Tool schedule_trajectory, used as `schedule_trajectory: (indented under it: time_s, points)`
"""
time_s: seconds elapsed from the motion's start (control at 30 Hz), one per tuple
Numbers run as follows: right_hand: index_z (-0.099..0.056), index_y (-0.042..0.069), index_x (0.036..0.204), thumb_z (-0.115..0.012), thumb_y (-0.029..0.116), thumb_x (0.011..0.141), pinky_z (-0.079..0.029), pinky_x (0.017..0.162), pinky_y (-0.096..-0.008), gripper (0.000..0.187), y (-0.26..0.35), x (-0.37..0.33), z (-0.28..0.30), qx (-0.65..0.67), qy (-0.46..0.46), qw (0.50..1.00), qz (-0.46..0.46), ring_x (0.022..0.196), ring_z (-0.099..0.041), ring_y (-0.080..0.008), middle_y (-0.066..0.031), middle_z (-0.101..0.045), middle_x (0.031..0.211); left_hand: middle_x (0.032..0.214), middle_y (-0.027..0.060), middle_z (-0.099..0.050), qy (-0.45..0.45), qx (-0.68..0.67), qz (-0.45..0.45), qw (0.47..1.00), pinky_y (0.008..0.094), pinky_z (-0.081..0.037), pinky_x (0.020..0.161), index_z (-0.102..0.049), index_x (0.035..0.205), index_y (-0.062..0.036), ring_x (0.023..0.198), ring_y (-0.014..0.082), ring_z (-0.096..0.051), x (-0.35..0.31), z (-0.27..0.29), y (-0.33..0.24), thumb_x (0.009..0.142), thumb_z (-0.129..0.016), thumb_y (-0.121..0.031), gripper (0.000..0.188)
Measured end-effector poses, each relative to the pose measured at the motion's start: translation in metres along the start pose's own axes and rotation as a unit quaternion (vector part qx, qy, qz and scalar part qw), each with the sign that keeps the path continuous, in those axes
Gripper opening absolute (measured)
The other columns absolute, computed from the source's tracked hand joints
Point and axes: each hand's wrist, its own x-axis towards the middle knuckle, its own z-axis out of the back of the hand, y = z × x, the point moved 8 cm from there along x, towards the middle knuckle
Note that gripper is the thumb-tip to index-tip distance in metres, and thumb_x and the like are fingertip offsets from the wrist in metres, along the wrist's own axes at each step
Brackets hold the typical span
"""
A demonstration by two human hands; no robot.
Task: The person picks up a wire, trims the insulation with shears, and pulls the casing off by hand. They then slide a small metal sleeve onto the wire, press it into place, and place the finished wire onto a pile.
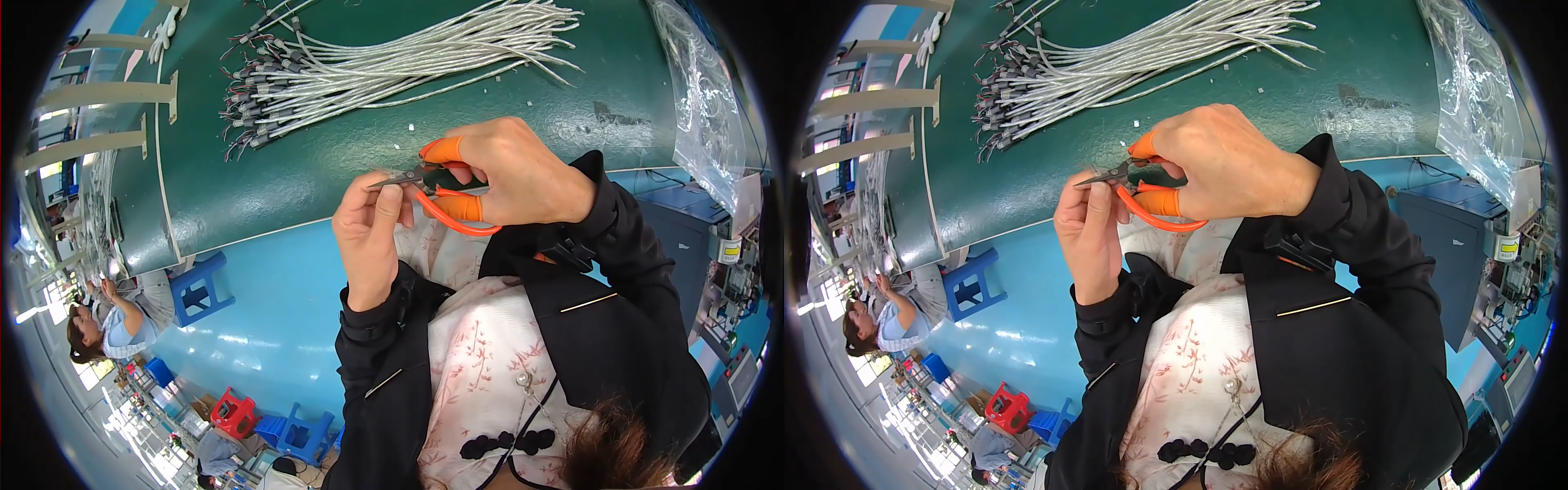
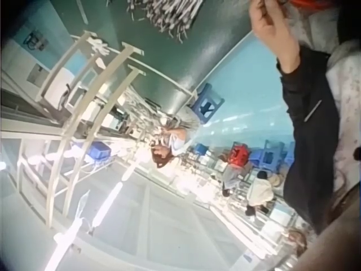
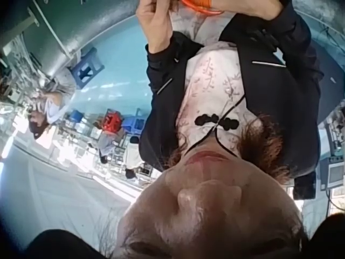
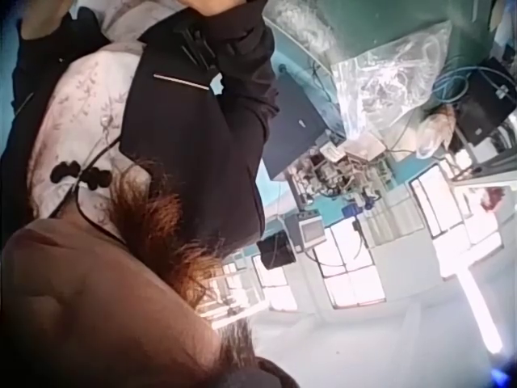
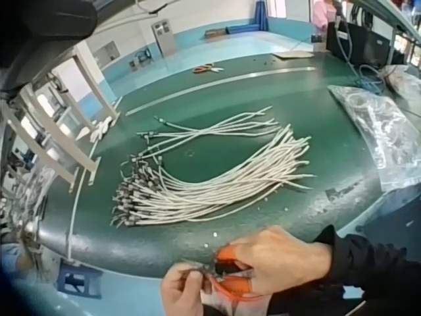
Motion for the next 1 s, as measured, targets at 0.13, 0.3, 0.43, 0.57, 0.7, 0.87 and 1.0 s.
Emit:
schedule_trajectory:
  time_s: [0.13, 0.3, 0.43, 0.57, 0.7, 0.87, 1.0]
  points:
    - [-0.063, -0.001, 0.093, -0.073, 0.018, 0.068, -0.041, 0.05, -0.0335, 0.032, 0.0039, 0.0, 0.0028, 0.0, -0.036, 0.999, 0.032, 0.055, -0.052, -0.0251, -0.0077, -0.052, 0.065, 0.09, 0.0062, -0.062, -0.003, 0.014, -0.011, 1.0, 0.0244, -0.041, 0.06, -0.058, 0.101, -0.0001, 0.065, 0.0109, -0.049, -0.0006, 0.0001, -0.0018, 0.094, -0.053, -0.007, 0.011]
    - [-0.064, -0.001, 0.093, -0.073, 0.018, 0.069, -0.041, 0.05, -0.0333, 0.032, 0.0031, 0.0002, 0.0026, -0.002, -0.013, 1.0, 0.018, 0.055, -0.052, -0.0248, -0.0077, -0.052, 0.065, 0.091, 0.0067, -0.062, 0.003, 0.02, -0.017, 1.0, 0.0244, -0.041, 0.06, -0.058, 0.102, 0.0005, 0.066, 0.011, -0.049, -0.0008, 0.001, -0.0027, 0.094, -0.052, -0.007, 0.012]
    - [-0.063, -0.001, 0.092, -0.073, 0.018, 0.069, -0.041, 0.05, -0.0333, 0.032, 0.001, -0.0006, 0.0022, -0.001, 0.011, 1.0, -0.003, 0.055, -0.052, -0.0248, -0.0077, -0.052, 0.065, 0.091, 0.0069, -0.062, 0.008, 0.025, -0.016, 1.0, 0.0242, -0.041, 0.06, -0.058, 0.102, 0.0006, 0.066, 0.011, -0.049, -0.0006, 0.0004, -0.0031, 0.094, -0.052, -0.007, 0.013]
    - [-0.063, -0.001, 0.093, -0.073, 0.019, 0.07, -0.04, 0.05, -0.0327, 0.032, -0.0008, -0.0009, 0.0014, 0.0, 0.019, 1.0, -0.011, 0.054, -0.051, -0.0239, -0.0077, -0.052, 0.065, 0.091, 0.007, -0.063, 0.008, 0.026, -0.014, 1.0, 0.024, -0.041, 0.06, -0.058, 0.102, 0.0007, 0.066, 0.0109, -0.049, -0.0005, -0.0005, -0.0023, 0.095, -0.051, -0.007, 0.013]
    - [-0.064, -0.001, 0.093, -0.073, 0.019, 0.07, -0.04, 0.048, -0.0315, 0.032, 0.001, -0.0004, 0.0009, 0.003, -0.014, 1.0, 0.025, 0.053, -0.05, -0.0223, -0.0079, -0.053, 0.065, 0.092, 0.0069, -0.062, 0.011, 0.047, -0.024, 0.999, 0.0239, -0.041, 0.06, -0.058, 0.102, 0.0005, 0.066, 0.011, -0.049, -0.0012, -0.0003, -0.0028, 0.095, -0.051, -0.008, 0.014]
    - [-0.063, -0.001, 0.093, -0.073, 0.019, 0.07, -0.039, 0.047, -0.0308, 0.032, 0.0028, -0.0009, 0.0027, 0.005, -0.004, 1.0, 0.024, 0.052, -0.05, -0.0211, -0.0079, -0.053, 0.065, 0.091, 0.0064, -0.062, 0.024, 0.052, -0.027, 0.998, 0.0239, -0.04, 0.06, -0.058, 0.102, 0.0006, 0.066, 0.0108, -0.049, -0.0012, -0.0016, -0.0037, 0.095, -0.05, -0.008, 0.014]
    - [-0.063, -0.001, 0.093, -0.073, 0.019, 0.07, -0.04, 0.048, -0.0316, 0.032, -0.0006, -0.0009, 0.0007, 0.004, 0.028, 1.0, -0.008, 0.054, -0.051, -0.0218, -0.0075, -0.053, 0.066, 0.091, 0.0062, -0.062, 0.034, 0.037, -0.02, 0.999, 0.024, -0.04, 0.06, -0.058, 0.102, 0.0007, 0.066, 0.0106, -0.049, -0.0012, -0.0005, -0.0021, 0.095, -0.05, -0.008, 0.014]
